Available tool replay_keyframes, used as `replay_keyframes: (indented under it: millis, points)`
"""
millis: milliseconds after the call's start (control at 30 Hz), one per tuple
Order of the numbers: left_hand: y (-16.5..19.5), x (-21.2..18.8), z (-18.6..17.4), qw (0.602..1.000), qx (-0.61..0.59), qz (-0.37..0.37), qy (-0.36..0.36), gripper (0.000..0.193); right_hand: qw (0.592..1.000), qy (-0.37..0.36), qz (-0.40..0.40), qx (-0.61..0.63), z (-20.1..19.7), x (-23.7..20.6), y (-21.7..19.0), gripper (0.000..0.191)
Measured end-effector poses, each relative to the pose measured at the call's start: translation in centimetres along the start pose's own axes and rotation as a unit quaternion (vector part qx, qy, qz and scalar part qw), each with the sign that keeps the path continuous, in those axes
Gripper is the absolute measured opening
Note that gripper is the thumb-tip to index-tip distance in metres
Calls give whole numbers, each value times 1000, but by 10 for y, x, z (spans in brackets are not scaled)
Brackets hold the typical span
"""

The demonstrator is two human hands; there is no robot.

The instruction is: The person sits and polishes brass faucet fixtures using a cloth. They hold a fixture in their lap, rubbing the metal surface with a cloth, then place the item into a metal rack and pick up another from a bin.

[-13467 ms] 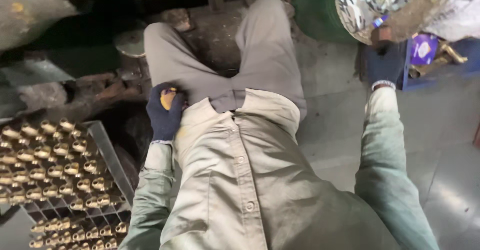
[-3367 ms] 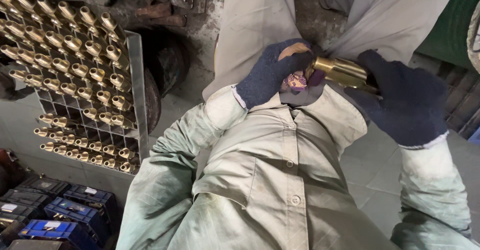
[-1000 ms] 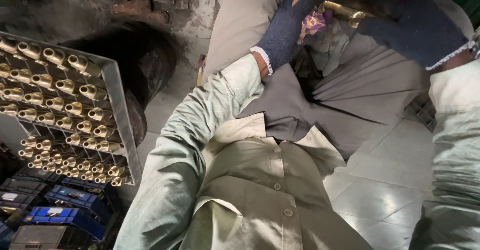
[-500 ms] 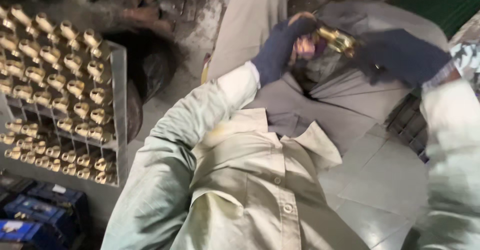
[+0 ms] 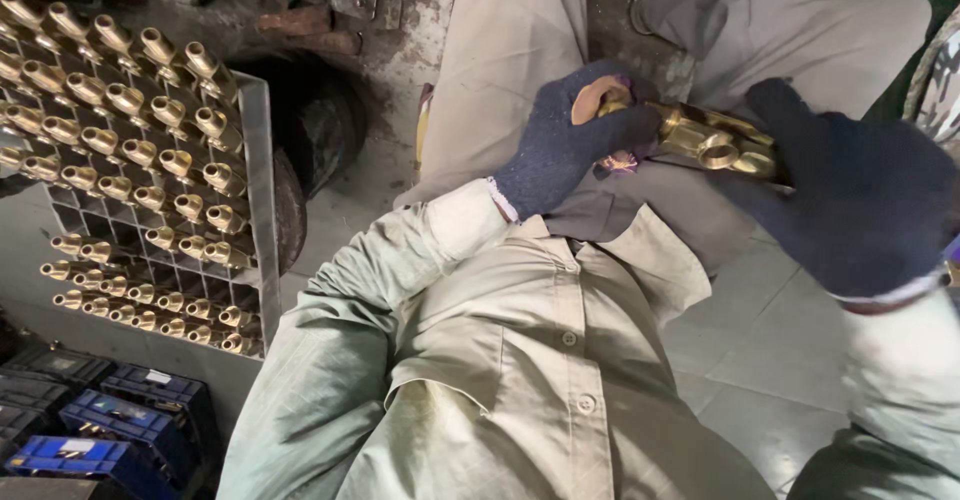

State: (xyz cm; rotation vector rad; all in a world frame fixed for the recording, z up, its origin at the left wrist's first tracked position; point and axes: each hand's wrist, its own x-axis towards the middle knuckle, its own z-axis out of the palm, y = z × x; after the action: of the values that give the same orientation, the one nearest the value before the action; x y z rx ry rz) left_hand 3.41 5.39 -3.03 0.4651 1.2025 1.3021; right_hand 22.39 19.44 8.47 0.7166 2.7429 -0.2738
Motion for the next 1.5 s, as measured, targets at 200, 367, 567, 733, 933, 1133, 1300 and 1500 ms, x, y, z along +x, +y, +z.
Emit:
replay_keyframes:
  millis: [200, 367, 567, 733, 933, 1133, 1300, 1500]
  points:
    - [-51, 48, -27, 979, -179, -98, -5, 25, 976, 182, -68, -99, 65, 25, 24, 40]
    - [-81, 118, -47, 972, -222, -41, -61, 23, 966, 196, -68, -157, 117, 69, 66, 38]
    - [-88, 161, -53, 982, -177, -64, -28, 24, 961, 212, -85, -153, 138, 104, 100, 41]
    - [-93, 171, -49, 967, -239, -84, 0, 24, 965, 188, -84, -163, 142, 117, 107, 41]
    - [-105, 170, -51, 972, -207, -104, 49, 28, 978, 142, -76, -131, 142, 122, 108, 44]
    - [-119, 179, -52, 974, -202, -83, 58, 29, 984, 128, -93, -78, 142, 126, 114, 49]
    - [-139, 183, -58, 973, -216, -71, 46, 27, 989, 107, -98, 18, 144, 130, 121, 50]
    - [-163, 201, -62, 971, -216, -84, 56, 29, 984, 71, -96, 129, 150, 135, 131, 44]
